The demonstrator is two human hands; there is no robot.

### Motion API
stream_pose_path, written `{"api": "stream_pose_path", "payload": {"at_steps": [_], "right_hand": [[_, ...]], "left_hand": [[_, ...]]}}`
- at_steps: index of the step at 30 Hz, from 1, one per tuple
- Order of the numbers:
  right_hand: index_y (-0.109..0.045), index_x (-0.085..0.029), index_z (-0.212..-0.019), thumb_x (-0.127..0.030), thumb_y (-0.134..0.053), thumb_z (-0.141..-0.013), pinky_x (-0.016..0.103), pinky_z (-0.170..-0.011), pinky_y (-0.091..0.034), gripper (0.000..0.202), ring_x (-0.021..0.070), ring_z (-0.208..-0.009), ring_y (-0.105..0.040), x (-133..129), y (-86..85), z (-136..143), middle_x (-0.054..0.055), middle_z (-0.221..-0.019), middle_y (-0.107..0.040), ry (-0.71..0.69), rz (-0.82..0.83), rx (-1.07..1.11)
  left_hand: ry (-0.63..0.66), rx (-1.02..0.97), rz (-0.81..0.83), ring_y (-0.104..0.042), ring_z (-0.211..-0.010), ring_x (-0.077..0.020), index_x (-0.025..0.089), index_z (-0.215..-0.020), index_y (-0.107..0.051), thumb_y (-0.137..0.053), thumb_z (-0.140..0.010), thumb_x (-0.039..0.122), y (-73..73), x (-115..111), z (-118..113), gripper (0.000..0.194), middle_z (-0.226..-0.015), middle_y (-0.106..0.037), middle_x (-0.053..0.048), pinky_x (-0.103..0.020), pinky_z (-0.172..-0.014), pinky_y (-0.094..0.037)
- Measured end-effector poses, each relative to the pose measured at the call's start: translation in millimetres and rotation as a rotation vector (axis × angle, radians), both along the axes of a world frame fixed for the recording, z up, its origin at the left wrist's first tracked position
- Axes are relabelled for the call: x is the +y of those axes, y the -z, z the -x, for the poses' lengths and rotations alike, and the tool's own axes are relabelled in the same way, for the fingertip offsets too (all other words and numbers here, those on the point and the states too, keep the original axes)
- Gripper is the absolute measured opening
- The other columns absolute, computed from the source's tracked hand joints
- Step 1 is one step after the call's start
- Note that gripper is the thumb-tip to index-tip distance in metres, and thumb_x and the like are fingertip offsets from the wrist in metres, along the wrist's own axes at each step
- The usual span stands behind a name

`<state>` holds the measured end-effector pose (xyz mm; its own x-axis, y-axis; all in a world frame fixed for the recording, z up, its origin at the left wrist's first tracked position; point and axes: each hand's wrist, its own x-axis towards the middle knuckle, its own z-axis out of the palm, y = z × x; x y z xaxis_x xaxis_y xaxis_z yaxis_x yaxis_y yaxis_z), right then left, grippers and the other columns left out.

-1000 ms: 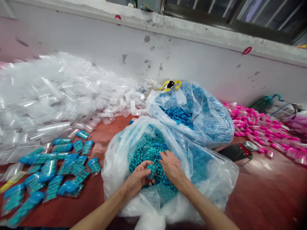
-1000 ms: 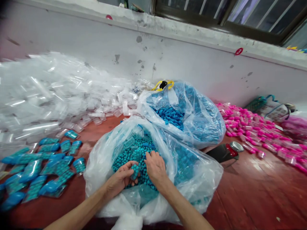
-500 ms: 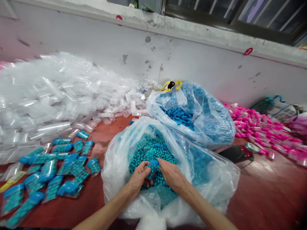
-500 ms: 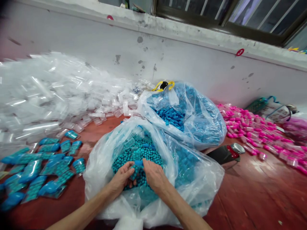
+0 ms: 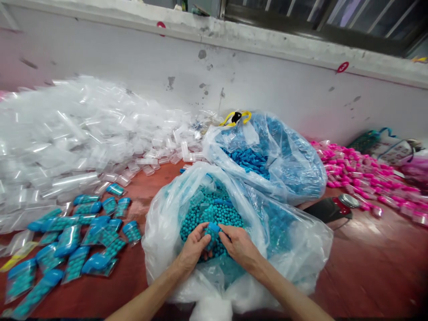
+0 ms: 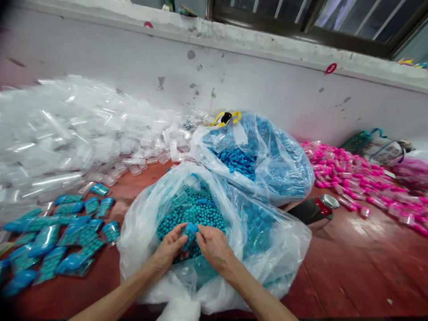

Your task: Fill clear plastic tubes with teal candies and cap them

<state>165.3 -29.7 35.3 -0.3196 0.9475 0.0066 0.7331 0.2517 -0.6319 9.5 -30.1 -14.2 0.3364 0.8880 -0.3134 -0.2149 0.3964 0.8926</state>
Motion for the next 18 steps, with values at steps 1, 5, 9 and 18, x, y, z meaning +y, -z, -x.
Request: {"api": "stream_pose_path", "payload": {"at_steps": [1,5,9,18], "right_hand": [[-0.061,-0.018,-0.077,-0.02,-0.036,-0.085,0.021,-0.061,-0.037,0.027,0.0126,-0.062,-0.054,0,0.2,0,0.001,-0.068,-0.062,0.007,0.006,-0.003],[-0.063,-0.018,-0.07,-0.02,-0.037,-0.083,0.021,-0.058,-0.036,0.029,0.0117,-0.058,-0.051,3,-1.3,-1,-0.002,-0.063,-0.06,0.009,0.063,0.079],[-0.064,-0.019,-0.065,-0.021,-0.04,-0.08,0.02,-0.052,-0.033,0.028,0.0108,-0.051,-0.045,4,-2.6,-4,-0.004,-0.054,-0.053,0.049,0.125,0.18],[-0.063,-0.018,-0.063,-0.022,-0.045,-0.076,0.018,-0.042,-0.027,0.022,0.0077,-0.043,-0.036,2,-4.9,-5,-0.006,-0.046,-0.042,0.106,0.278,0.308]], "left_hand": [[0.01,-0.003,0.005,-0.049,-0.041,-0.0072,0.014,-0.115,-0.04,-0.064,-0.065,0.052,0.0,0,0,0.067,-0.058,-0.05,0.006,-0.017,-0.036,-0.033],[0.048,-0.035,0.038,-0.051,-0.041,-0.0084,0.015,-0.121,-0.036,-0.066,-0.063,0.051,-2.2,-1,1,0.075,-0.059,-0.051,0.006,-0.018,-0.035,-0.034],[0.069,-0.049,0.043,-0.051,-0.039,-0.0083,0.016,-0.126,-0.032,-0.066,-0.064,0.049,-5.6,-1,2,0.078,-0.061,-0.054,0.004,-0.017,-0.035,-0.035],[0.074,-0.041,-0.003,-0.042,-0.033,-0.0025,0.019,-0.119,-0.041,-0.064,-0.068,0.044,-16.4,-2,0,0.061,-0.062,-0.053,0.005,-0.014,-0.031,-0.026]]}}
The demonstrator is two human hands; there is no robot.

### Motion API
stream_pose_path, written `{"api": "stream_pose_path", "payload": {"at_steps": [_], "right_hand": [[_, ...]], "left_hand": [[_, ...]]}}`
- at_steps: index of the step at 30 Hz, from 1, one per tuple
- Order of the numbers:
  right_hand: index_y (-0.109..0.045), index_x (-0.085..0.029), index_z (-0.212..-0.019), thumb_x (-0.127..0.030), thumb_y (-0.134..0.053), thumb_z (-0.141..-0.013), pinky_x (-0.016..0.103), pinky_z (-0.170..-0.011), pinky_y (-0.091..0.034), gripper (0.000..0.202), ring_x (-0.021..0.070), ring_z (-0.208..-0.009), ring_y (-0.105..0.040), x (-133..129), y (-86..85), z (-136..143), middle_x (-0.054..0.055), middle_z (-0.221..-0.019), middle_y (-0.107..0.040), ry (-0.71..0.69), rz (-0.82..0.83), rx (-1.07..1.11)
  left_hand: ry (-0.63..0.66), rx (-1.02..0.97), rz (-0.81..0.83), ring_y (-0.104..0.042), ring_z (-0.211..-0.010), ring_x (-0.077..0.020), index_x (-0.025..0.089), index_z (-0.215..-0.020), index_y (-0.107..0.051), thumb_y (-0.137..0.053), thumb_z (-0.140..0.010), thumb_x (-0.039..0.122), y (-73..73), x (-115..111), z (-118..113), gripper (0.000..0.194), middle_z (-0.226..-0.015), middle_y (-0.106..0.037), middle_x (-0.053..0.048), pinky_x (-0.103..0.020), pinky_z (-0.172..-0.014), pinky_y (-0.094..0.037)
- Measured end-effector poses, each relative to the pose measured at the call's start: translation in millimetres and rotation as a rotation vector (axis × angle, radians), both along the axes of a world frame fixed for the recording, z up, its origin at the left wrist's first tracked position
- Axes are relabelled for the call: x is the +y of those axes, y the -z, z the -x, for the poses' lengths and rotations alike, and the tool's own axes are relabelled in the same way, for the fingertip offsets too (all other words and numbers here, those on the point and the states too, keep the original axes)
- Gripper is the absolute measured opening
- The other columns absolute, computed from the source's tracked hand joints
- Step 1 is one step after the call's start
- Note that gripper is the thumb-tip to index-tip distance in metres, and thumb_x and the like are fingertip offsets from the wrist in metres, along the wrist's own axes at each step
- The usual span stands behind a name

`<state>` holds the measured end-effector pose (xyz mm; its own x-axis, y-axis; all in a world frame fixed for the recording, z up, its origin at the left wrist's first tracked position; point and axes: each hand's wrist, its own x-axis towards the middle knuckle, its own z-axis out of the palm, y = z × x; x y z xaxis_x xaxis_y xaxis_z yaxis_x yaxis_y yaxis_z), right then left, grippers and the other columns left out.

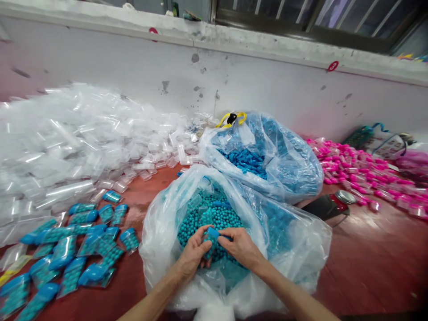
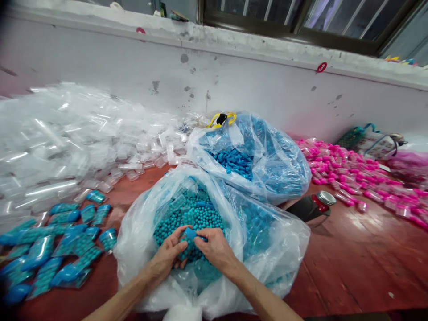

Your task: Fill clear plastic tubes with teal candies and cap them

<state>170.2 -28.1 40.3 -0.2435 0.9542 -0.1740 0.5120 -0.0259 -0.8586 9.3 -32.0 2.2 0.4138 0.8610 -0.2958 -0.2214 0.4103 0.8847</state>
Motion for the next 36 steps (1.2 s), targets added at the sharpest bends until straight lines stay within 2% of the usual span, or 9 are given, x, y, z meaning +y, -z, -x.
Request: {"api": "stream_pose_path", "payload": {"at_steps": [3,7,13,19,23,27,31,34,36], "right_hand": [[-0.059,-0.018,-0.06,-0.028,-0.044,-0.078,0.017,-0.042,-0.032,0.025,0.008,-0.043,-0.041,0,4.4,-3,-0.005,-0.046,-0.046,-0.038,0.108,0.07],[-0.05,-0.018,-0.06,-0.037,-0.041,-0.08,0.018,-0.039,-0.036,0.029,0.0086,-0.038,-0.044,1,14.0,-5,-0.005,-0.045,-0.048,-0.031,0.302,0.193],[-0.044,-0.018,-0.051,-0.03,-0.043,-0.081,0.017,-0.041,-0.032,0.031,0.0068,-0.04,-0.042,-1,2.7,-4,-0.007,-0.042,-0.041,-0.008,0.054,0.095],[-0.049,-0.018,-0.056,-0.033,-0.043,-0.082,0.017,-0.041,-0.034,0.031,0.0069,-0.037,-0.045,0,4.5,-6,-0.008,-0.041,-0.042,0.01,0.12,0.189],[-0.06,-0.018,-0.077,-0.033,-0.044,-0.082,0.018,-0.041,-0.037,0.022,0.008,-0.04,-0.048,1,1.9,-6,-0.006,-0.053,-0.051,-0.02,0.059,0.12],[-0.064,-0.02,-0.094,-0.029,-0.043,-0.084,0.026,-0.066,-0.046,0.025,0.015,-0.067,-0.061,-3,-4.0,-7,0.0,-0.074,-0.065,-0.053,-0.15,-0.03],[-0.062,-0.019,-0.105,-0.027,-0.046,-0.083,0.035,-0.085,-0.042,0.029,0.0209,-0.094,-0.059,-8,-5.9,-7,0.007,-0.101,-0.066,-0.043,-0.268,-0.08],[-0.063,-0.019,-0.099,-0.024,-0.048,-0.081,0.033,-0.081,-0.044,0.024,0.0192,-0.088,-0.06,-10,-6.0,-7,0.006,-0.094,-0.067,-0.039,-0.261,-0.06],[-0.062,-0.019,-0.094,-0.024,-0.049,-0.079,0.028,-0.069,-0.048,0.02,0.0156,-0.074,-0.06,-9,-4.1,-6,0.002,-0.083,-0.066,-0.01,-0.153,0.022]], "left_hand": [[-0.003,0.055,-0.026,-0.035,-0.031,-0.0007,0.019,-0.113,-0.045,-0.063,-0.07,0.042,-3.9,1,1,0.052,-0.06,-0.051,0.007,-0.014,-0.03,-0.026],[0.106,0.119,-0.047,-0.038,-0.031,-0.0015,0.017,-0.116,-0.044,-0.063,-0.07,0.042,-8.0,3,5,0.055,-0.062,-0.054,0.007,-0.015,-0.031,-0.028],[0.124,0.008,0.045,-0.045,-0.034,-0.0039,0.019,-0.13,-0.032,-0.062,-0.07,0.047,-8.9,1,7,0.073,-0.058,-0.055,0.005,-0.014,-0.031,-0.022],[0.121,0.039,-0.025,-0.042,-0.034,-0.0027,0.02,-0.128,-0.033,-0.064,-0.069,0.047,-20.1,0,4,0.072,-0.058,-0.051,0.007,-0.015,-0.034,-0.028],[0.132,0.096,-0.1,-0.041,-0.034,-0.0017,0.021,-0.125,-0.035,-0.062,-0.07,0.047,-21.2,4,6,0.067,-0.066,-0.05,0.006,-0.016,-0.034,-0.029],[0.15,0.096,-0.141,-0.048,-0.039,-0.0035,0.022,-0.122,-0.038,-0.06,-0.07,0.049,-13.8,6,9,0.062,-0.076,-0.052,0.003,-0.016,-0.034,-0.029],[0.145,0.114,-0.146,-0.053,-0.045,-0.0064,0.022,-0.12,-0.039,-0.06,-0.07,0.049,-12.4,6,9,0.06,-0.084,-0.052,0.0,-0.016,-0.034,-0.033],[0.143,0.119,-0.123,-0.057,-0.051,-0.0096,0.023,-0.118,-0.042,-0.062,-0.069,0.047,-14.0,5,9,0.058,-0.086,-0.051,-0.001,-0.017,-0.035,-0.037],[0.149,0.116,-0.113,-0.056,-0.049,-0.0088,0.022,-0.115,-0.044,-0.062,-0.07,0.046,-13.3,5,8,0.055,-0.085,-0.052,-0.001,-0.016,-0.035,-0.038]]}}
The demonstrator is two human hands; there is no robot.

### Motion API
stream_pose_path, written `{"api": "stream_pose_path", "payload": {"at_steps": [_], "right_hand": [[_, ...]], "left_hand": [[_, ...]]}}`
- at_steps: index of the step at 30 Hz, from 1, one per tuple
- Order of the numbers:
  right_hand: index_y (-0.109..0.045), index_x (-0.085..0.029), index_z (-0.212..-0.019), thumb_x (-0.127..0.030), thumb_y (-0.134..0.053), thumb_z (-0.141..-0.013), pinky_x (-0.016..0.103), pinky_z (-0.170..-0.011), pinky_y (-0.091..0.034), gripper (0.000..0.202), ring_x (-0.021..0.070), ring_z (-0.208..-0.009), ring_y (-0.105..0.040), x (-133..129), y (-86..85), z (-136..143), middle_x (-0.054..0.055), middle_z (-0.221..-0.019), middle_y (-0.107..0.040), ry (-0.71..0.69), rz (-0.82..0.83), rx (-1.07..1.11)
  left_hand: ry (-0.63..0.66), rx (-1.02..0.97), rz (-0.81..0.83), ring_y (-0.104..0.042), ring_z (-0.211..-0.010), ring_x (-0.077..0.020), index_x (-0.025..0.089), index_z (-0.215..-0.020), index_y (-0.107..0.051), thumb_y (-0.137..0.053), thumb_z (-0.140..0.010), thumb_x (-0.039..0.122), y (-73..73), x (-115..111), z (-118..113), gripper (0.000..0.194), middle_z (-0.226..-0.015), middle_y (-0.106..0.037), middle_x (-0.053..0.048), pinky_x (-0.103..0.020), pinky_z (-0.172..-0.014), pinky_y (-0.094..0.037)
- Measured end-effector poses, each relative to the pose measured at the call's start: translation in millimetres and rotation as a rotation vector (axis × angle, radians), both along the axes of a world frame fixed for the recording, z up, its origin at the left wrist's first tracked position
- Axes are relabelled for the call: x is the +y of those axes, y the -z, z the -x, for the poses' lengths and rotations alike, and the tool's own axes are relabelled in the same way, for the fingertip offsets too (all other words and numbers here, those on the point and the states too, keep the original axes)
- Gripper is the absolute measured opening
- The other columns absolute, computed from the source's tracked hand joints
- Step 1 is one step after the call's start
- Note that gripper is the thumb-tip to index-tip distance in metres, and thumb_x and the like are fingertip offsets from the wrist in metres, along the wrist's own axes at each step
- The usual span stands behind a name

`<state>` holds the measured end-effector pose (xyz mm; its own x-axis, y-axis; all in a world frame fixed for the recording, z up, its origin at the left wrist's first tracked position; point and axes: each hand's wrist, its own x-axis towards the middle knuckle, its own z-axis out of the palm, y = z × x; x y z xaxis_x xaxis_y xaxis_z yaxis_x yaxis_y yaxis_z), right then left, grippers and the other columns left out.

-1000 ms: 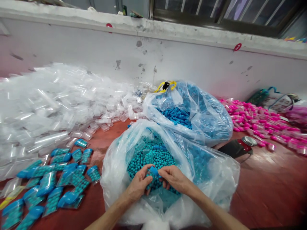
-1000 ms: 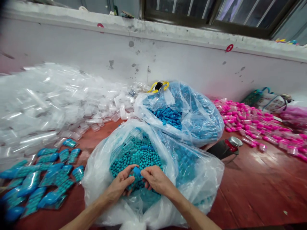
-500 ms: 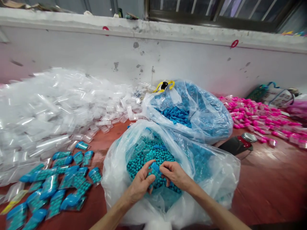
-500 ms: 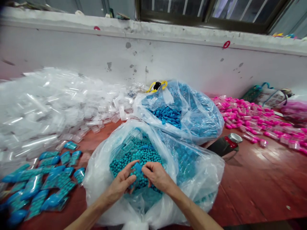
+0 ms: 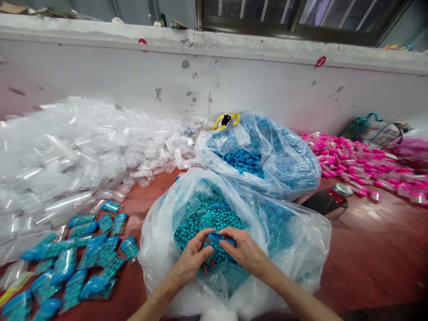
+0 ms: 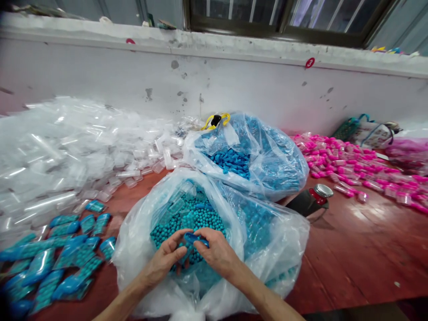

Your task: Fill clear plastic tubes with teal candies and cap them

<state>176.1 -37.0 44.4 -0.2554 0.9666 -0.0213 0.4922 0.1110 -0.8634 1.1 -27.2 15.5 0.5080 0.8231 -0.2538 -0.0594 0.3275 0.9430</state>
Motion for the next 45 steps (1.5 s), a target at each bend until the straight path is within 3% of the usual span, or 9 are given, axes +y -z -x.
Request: {"api": "stream_pose_path", "payload": {"at_steps": [4,9,12,15,22,29,32,37,45], "right_hand": [[-0.053,-0.019,-0.1,-0.024,-0.046,-0.08,0.019,-0.041,-0.042,0.022,0.0096,-0.047,-0.052,2,7.4,0,-0.004,-0.064,-0.057,-0.032,0.332,0.2],[-0.058,-0.018,-0.101,-0.019,-0.049,-0.081,0.031,-0.074,-0.047,0.022,0.0175,-0.081,-0.058,-4,12.2,1,0.005,-0.088,-0.062,0.038,-0.137,-0.05],[-0.057,-0.017,-0.106,-0.016,-0.041,-0.085,0.033,-0.077,-0.046,0.026,0.0192,-0.088,-0.056,-11,13.0,2,0.009,-0.095,-0.061,-0.027,-0.294,-0.155],[-0.057,-0.017,-0.106,-0.017,-0.039,-0.087,0.028,-0.074,-0.045,0.026,0.0161,-0.082,-0.057,-12,10.9,4,0.007,-0.091,-0.061,-0.05,-0.294,-0.104],[-0.06,-0.017,-0.072,-0.019,-0.046,-0.086,0.022,-0.062,-0.04,0.02,0.0112,-0.064,-0.053,-10,10.1,9,-0.001,-0.066,-0.057,0.014,-0.255,-0.104],[-0.058,-0.016,-0.08,-0.018,-0.032,-0.091,0.023,-0.063,-0.041,0.028,0.0125,-0.069,-0.05,-10,13.1,11,0.004,-0.076,-0.053,-0.167,-0.366,-0.197],[-0.061,-0.017,-0.078,-0.022,-0.039,-0.088,0.024,-0.064,-0.042,0.024,0.0129,-0.07,-0.051,-4,10.5,5,0.003,-0.074,-0.055,-0.16,-0.265,-0.077],[-0.06,-0.018,-0.1,-0.024,-0.048,-0.081,0.021,-0.048,-0.041,0.023,0.0092,-0.051,-0.047,1,11.7,0,-0.002,-0.067,-0.057,-0.089,0.19,0.252],[-0.061,-0.017,-0.094,-0.019,-0.04,-0.085,0.028,-0.069,-0.044,0.023,0.0147,-0.073,-0.053,-11,7.5,8,0.004,-0.077,-0.058,-0.084,-0.24,-0.037]], "left_hand": [[0.011,-0.001,0.0,-0.049,-0.04,-0.0036,0.02,-0.112,-0.045,-0.061,-0.071,0.047,4.9,-2,-2,0.052,-0.081,-0.055,0.0,-0.014,-0.032,-0.031],[-0.035,-0.012,0.053,-0.051,-0.04,-0.0045,0.021,-0.119,-0.04,-0.061,-0.07,0.047,5.0,-3,-4,0.059,-0.082,-0.056,0.0,-0.014,-0.031,-0.029],[-0.04,-0.037,0.069,-0.047,-0.036,-0.0043,0.017,-0.12,-0.039,-0.062,-0.069,0.049,3.5,-2,-5,0.064,-0.066,-0.053,0.004,-0.015,-0.031,-0.027],[-0.042,-0.054,0.082,-0.043,-0.034,-0.0035,0.015,-0.117,-0.041,-0.062,-0.069,0.05,3.6,-2,-6,0.063,-0.06,-0.051,0.006,-0.014,-0.031,-0.023],[-0.055,-0.05,0.092,-0.04,-0.033,-0.0025,0.017,-0.116,-0.038,-0.058,-0.07,0.052,5.6,-5,-8,0.062,-0.065,-0.053,0.005,-0.014,-0.03,-0.024],[-0.205,0.0,0.056,-0.029,-0.035,-0.0023,0.017,-0.1,-0.047,-0.063,-0.066,0.05,4.5,-8,-12,0.05,-0.052,-0.034,0.011,-0.015,-0.033,-0.032],[-0.212,0.023,0.022,-0.032,-0.033,-0.003,0.018,-0.102,-0.046,-0.059,-0.069,0.051,3.1,-7,-11,0.048,-0.05,-0.038,0.011,-0.015,-0.032,-0.029],[-0.138,-0.015,0.092,-0.045,-0.033,-0.0067,0.019,-0.104,-0.042,-0.055,-0.072,0.049,-2.3,-4,-8,0.046,-0.057,-0.052,0.006,-0.015,-0.031,-0.028],[-0.261,-0.064,0.167,-0.034,-0.035,-0.004,0.019,-0.101,-0.043,-0.058,-0.071,0.047,-6.7,-5,-17,0.043,-0.05,-0.046,0.008,-0.014,-0.032,-0.028]]}}
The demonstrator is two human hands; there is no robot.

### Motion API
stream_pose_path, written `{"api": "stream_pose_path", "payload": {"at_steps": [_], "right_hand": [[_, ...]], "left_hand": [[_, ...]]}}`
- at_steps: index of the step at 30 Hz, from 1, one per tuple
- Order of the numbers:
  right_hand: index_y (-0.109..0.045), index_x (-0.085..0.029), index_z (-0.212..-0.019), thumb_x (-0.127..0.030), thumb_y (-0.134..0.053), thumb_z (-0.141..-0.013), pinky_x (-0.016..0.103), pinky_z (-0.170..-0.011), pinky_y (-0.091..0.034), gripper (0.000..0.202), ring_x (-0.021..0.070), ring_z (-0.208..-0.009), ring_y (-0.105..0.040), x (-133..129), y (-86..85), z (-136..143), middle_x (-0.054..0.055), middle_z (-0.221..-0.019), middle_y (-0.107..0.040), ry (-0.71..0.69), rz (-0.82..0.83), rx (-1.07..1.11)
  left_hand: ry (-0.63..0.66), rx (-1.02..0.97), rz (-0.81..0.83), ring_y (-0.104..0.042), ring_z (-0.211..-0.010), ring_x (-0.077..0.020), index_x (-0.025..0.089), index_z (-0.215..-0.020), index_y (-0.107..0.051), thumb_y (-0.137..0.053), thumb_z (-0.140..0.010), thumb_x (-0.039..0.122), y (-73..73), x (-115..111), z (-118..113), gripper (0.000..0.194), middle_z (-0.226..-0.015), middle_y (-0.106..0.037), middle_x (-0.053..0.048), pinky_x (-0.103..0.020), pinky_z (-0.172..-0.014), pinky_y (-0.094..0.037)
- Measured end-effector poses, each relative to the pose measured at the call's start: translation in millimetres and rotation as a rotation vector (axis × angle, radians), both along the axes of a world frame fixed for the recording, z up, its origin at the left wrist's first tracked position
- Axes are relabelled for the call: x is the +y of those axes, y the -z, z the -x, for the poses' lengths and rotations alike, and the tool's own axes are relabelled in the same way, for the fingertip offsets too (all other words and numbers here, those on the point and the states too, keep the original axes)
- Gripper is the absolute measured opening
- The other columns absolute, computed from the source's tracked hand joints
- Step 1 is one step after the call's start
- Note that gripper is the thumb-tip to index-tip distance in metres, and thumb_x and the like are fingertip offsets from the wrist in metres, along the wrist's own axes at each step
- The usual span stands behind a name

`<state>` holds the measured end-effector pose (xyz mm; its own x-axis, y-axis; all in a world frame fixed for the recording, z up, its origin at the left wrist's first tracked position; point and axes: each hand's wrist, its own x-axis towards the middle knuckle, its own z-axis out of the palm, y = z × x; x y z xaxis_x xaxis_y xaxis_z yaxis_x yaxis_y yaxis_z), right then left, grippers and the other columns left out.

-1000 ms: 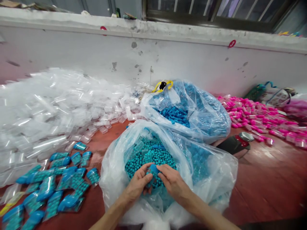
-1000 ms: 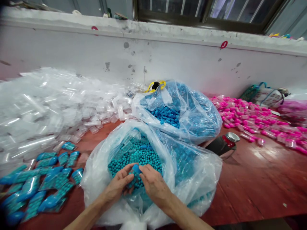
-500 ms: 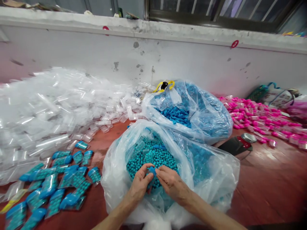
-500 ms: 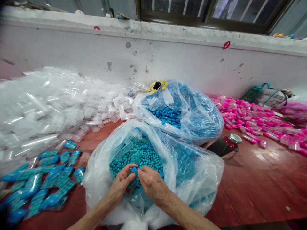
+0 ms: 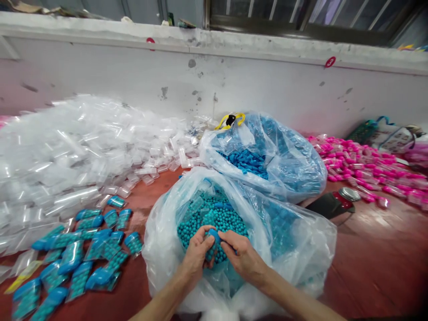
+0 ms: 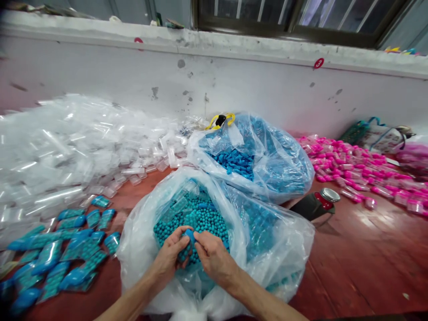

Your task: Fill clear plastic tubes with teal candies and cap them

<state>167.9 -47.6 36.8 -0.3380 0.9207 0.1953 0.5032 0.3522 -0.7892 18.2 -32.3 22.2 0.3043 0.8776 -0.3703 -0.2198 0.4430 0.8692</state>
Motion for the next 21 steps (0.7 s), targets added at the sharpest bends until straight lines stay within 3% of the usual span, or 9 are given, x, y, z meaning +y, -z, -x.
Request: {"api": "stream_pose_path", "payload": {"at_steps": [2,5,7,9,12,15,18,21], "right_hand": [[-0.062,-0.019,-0.095,-0.019,-0.044,-0.083,0.028,-0.07,-0.044,0.022,0.0148,-0.074,-0.053,4,-4.9,-5,0.004,-0.079,-0.057,-0.039,0.037,0.022],[-0.063,-0.019,-0.092,-0.023,-0.051,-0.077,0.027,-0.061,-0.046,0.02,0.0114,-0.062,-0.052,16,-7.6,-13,0.001,-0.079,-0.055,-0.028,0.281,0.223],[-0.058,-0.019,-0.103,-0.026,-0.057,-0.071,0.024,-0.051,-0.045,0.033,0.0091,-0.053,-0.05,24,-4.3,-14,-0.001,-0.077,-0.055,0.065,0.455,0.408],[-0.049,-0.017,-0.117,-0.028,-0.061,-0.066,0.025,-0.048,-0.046,0.053,0.0096,-0.051,-0.05,30,0.9,-12,-0.001,-0.079,-0.057,0.171,0.526,0.535],[-0.045,-0.016,-0.122,-0.031,-0.057,-0.071,0.029,-0.056,-0.05,0.055,0.0135,-0.061,-0.056,28,4.3,-4,0.004,-0.09,-0.06,0.239,0.45,0.524],[-0.049,-0.019,-0.121,-0.03,-0.051,-0.078,0.037,-0.082,-0.047,0.044,0.0196,-0.09,-0.058,17,-0.8,3,0.007,-0.107,-0.06,0.145,0.341,0.323],[-0.034,-0.018,-0.133,-0.03,-0.063,-0.07,0.043,-0.097,-0.036,0.07,0.0258,-0.12,-0.04,6,-4.4,11,0.011,-0.132,-0.043,0.021,0.305,0.113],[-0.02,-0.012,-0.138,-0.028,-0.072,-0.06,0.044,-0.101,-0.03,0.096,0.0288,-0.128,-0.027,-1,0.0,18,0.018,-0.139,-0.029,-0.014,0.211,-0.015]], "left_hand": [[0.042,0.031,-0.021,-0.037,-0.033,-0.0041,0.019,-0.101,-0.043,-0.056,-0.071,0.049,-3.3,2,3,0.044,-0.052,-0.048,0.008,-0.014,-0.031,-0.025],[0.138,0.072,-0.072,-0.042,-0.032,-0.0043,0.019,-0.101,-0.042,-0.057,-0.071,0.05,-9.6,4,10,0.046,-0.056,-0.052,0.007,-0.014,-0.03,-0.022],[0.167,0.078,-0.09,-0.044,-0.033,-0.004,0.019,-0.101,-0.042,-0.056,-0.071,0.049,-13.1,3,11,0.045,-0.058,-0.052,0.007,-0.013,-0.03,-0.022],[0.156,0.094,-0.11,-0.043,-0.033,-0.0039,0.02,-0.101,-0.041,-0.054,-0.073,0.049,-14.8,2,9,0.042,-0.057,-0.05,0.008,-0.013,-0.03,-0.023],[0.089,0.158,-0.139,-0.039,-0.032,-0.0038,0.021,-0.1,-0.041,-0.052,-0.074,0.049,-13.9,0,4,0.039,-0.054,-0.043,0.01,-0.014,-0.03,-0.024],[0.061,0.162,-0.128,-0.034,-0.033,-0.0028,0.021,-0.104,-0.04,-0.053,-0.074,0.047,-12.3,-3,0,0.042,-0.058,-0.042,0.01,-0.016,-0.032,-0.027],[0.001,0.16,-0.164,-0.041,-0.043,-0.0059,0.02,-0.113,-0.039,-0.052,-0.076,0.041,-14.1,-3,-1,0.044,-0.064,-0.048,0.006,-0.019,-0.043,-0.035],[-0.051,0.162,-0.237,-0.053,-0.072,-0.0129,0.02,-0.115,-0.044,-0.056,-0.073,0.033,-19.0,-3,-1,0.046,-0.082,-0.058,0.0,-0.024,-0.069,-0.042]]}}
